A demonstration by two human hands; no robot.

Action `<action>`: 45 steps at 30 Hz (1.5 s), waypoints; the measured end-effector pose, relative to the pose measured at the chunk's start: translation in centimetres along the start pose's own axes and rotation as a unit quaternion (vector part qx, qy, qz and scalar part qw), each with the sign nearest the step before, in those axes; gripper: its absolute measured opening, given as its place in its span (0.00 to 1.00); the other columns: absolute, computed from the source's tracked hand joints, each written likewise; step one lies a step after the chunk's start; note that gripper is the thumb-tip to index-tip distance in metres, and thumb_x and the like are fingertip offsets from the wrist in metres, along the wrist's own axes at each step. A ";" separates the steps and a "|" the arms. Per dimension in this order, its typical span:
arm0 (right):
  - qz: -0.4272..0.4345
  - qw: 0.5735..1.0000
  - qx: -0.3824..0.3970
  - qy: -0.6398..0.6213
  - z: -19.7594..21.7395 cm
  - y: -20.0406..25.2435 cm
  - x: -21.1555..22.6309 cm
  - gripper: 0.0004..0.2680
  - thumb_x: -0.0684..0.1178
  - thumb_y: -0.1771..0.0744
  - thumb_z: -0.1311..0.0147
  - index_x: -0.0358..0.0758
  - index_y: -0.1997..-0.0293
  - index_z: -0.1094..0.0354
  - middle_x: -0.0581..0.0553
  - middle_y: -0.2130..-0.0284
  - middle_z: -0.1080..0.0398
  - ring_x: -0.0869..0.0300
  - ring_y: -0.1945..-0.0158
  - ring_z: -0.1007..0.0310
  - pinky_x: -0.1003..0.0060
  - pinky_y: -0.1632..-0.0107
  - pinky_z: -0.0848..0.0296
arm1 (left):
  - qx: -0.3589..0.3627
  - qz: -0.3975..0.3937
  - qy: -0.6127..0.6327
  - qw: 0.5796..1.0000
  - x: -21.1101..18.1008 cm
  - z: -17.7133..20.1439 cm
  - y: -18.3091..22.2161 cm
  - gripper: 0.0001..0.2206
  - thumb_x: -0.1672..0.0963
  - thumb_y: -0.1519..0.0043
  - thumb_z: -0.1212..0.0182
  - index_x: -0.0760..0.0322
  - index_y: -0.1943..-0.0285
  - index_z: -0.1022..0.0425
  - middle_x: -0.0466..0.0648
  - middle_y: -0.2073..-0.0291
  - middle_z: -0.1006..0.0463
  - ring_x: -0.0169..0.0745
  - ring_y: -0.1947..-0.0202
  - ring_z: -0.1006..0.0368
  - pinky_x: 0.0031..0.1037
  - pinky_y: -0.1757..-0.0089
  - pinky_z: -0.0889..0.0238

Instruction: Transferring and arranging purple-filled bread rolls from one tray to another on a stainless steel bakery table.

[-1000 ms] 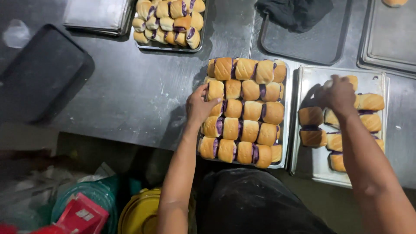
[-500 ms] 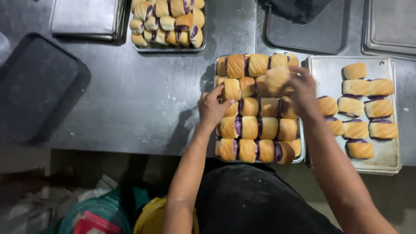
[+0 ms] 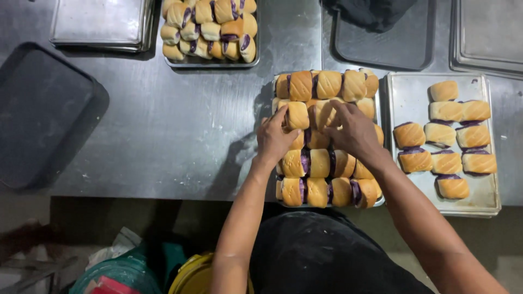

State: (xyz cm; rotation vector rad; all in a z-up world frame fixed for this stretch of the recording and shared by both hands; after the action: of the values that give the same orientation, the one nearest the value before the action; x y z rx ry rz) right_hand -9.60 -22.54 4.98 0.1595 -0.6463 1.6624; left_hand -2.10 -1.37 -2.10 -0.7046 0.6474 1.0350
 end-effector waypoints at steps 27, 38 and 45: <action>-0.189 0.977 -0.081 0.056 8.5 14.1 -15.5 0.19 0.61 0.33 0.35 0.31 0.51 0.24 0.36 0.56 0.24 0.46 0.53 0.23 0.55 0.48 0.25 | -0.101 0.098 0.133 0.981 -5.7 -1.8 5.0 0.26 0.57 0.46 0.26 0.68 0.38 0.26 0.54 0.48 0.20 0.45 0.48 0.22 0.33 0.49 0.29; -0.296 0.944 -0.008 0.142 14.5 22.7 -30.1 0.17 0.59 0.31 0.42 0.41 0.40 0.25 0.33 0.57 0.23 0.41 0.53 0.23 0.48 0.49 0.26 | -0.114 0.161 0.219 0.955 -9.0 -6.2 10.3 0.18 0.61 0.39 0.34 0.73 0.39 0.28 0.51 0.53 0.20 0.35 0.55 0.22 0.24 0.55 0.27; -0.208 0.974 -0.074 0.044 14.2 18.3 -33.1 0.16 0.60 0.30 0.42 0.38 0.45 0.26 0.33 0.55 0.25 0.41 0.48 0.25 0.47 0.44 0.27 | -0.138 0.199 0.260 0.935 -12.8 -8.1 15.5 0.17 0.62 0.36 0.36 0.75 0.39 0.28 0.50 0.58 0.21 0.32 0.57 0.24 0.22 0.55 0.30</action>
State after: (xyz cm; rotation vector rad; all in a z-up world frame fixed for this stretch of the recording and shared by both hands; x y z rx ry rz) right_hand -23.55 -59.29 -4.08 0.1046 -0.6184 1.2077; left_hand -22.20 -9.22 -0.55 -1.1449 1.1517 1.3399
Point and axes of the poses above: each hand's wrist, its own y-axis away from the middle knuckle, its own z-axis out of the back of the hand, x = y × z, the point moved 1 cm from there along -y, towards the middle knuckle
